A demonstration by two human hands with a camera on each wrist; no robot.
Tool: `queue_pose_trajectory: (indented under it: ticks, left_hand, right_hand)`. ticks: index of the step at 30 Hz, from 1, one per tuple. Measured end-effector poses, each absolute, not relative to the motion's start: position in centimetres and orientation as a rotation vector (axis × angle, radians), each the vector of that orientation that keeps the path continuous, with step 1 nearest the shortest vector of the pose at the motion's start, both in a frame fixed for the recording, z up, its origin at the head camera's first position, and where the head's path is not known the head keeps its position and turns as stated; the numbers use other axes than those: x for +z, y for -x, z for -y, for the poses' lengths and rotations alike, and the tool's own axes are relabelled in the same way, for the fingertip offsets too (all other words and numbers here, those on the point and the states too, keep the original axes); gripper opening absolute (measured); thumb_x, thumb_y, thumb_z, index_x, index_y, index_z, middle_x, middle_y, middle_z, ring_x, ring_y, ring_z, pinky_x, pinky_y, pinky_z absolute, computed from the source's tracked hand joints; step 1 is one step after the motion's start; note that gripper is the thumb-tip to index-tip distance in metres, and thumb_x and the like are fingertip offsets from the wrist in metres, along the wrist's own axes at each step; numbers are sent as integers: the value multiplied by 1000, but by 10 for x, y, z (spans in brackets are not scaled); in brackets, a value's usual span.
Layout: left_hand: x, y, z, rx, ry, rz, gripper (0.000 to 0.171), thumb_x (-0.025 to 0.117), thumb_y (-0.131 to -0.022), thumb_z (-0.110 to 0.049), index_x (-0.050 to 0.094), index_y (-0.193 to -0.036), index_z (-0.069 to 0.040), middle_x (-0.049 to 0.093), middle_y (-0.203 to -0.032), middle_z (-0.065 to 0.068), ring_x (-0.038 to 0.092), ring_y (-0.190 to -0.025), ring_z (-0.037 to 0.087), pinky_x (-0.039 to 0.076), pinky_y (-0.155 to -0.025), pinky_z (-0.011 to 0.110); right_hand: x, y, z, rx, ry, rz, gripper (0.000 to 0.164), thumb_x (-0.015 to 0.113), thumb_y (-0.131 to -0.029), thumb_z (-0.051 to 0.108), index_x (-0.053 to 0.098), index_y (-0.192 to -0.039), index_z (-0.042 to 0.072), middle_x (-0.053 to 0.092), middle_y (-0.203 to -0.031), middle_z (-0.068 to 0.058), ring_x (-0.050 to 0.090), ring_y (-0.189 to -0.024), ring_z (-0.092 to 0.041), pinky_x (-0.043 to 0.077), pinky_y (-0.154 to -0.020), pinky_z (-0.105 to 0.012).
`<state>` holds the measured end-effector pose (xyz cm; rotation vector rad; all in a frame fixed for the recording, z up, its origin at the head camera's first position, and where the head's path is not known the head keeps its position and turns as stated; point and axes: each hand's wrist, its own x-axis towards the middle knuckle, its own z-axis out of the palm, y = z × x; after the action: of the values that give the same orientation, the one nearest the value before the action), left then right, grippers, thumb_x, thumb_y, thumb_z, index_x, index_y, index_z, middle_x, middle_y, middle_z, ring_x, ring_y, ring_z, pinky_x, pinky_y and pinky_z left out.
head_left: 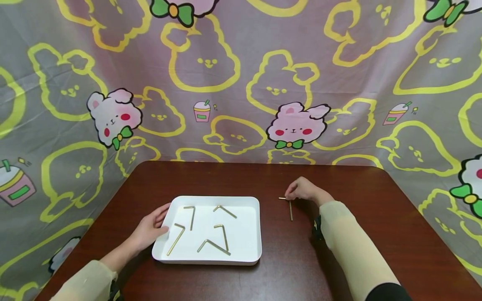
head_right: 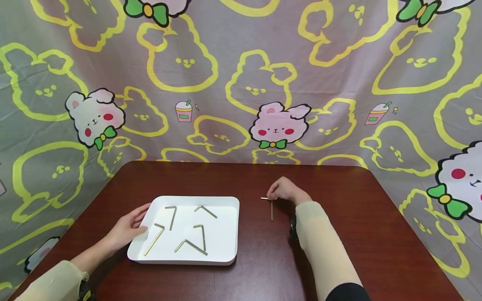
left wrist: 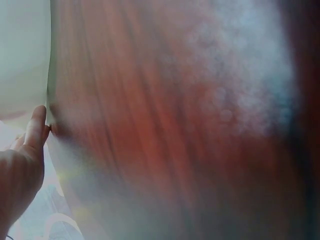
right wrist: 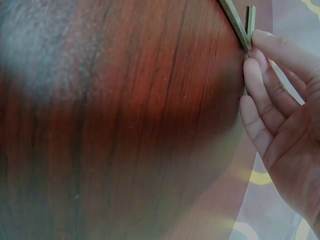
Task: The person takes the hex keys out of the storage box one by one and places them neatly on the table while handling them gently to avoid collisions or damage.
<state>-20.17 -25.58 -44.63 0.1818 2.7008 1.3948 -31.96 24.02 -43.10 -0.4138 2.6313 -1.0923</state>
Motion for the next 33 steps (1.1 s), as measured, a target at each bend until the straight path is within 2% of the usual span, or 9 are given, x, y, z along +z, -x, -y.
queue_pose_trajectory:
  ticks: [9,15,20,24,29,33]
  left_hand:
    - [-445,202,255,1399,-184,-2695,68,58,-88,12,27,-148,9,36,-144,32,42,-130,43,39,-99,47]
    - [-446,202,256,1412,-175,-2683,68,58,-88,12,27,-148,8,36,-145,32,41,-130,43,40,-99,47]
    - [-447,202,256,1412,-174,-2685,68,58,-88,12,27,-148,8,36,-145,32,42,-130,43,40,-99,47]
    - [-447,202,256,1413,-175,-2689,68,58,-87,12,28,-148,8,37,-144,32,42,-129,42,40,-99,47]
    - [-447,201,255,1431,-198,-2683,68,57,-86,14,28,-147,9,38,-143,33,43,-129,43,41,-99,48]
    - [-447,200,255,1431,-200,-2685,68,57,-86,14,29,-147,9,39,-142,32,44,-128,42,42,-99,48]
  right_hand:
    - [-423,319,-241,-1145,416,-2603,6,72,-84,3,76,-84,-1,69,-76,-4,55,-68,-20,47,-62,-31]
    - [-416,320,-236,-1170,432,-2595,7,73,-85,8,77,-87,2,71,-82,-4,56,-73,-22,48,-66,-32]
    - [-404,318,-227,-1184,481,-2568,21,73,-86,15,75,-102,1,72,-98,-5,59,-92,-23,51,-82,-39]
    - [-395,317,-216,-1186,546,-2538,31,74,-86,19,72,-111,1,71,-107,-5,59,-104,-23,50,-92,-42]
    - [-387,317,-199,-1160,663,-2532,31,76,-84,18,73,-110,0,72,-105,-8,63,-100,-22,51,-90,-41]
    - [-384,316,-186,-1156,716,-2516,25,77,-83,16,75,-105,5,72,-105,-8,63,-99,-20,52,-87,-38]
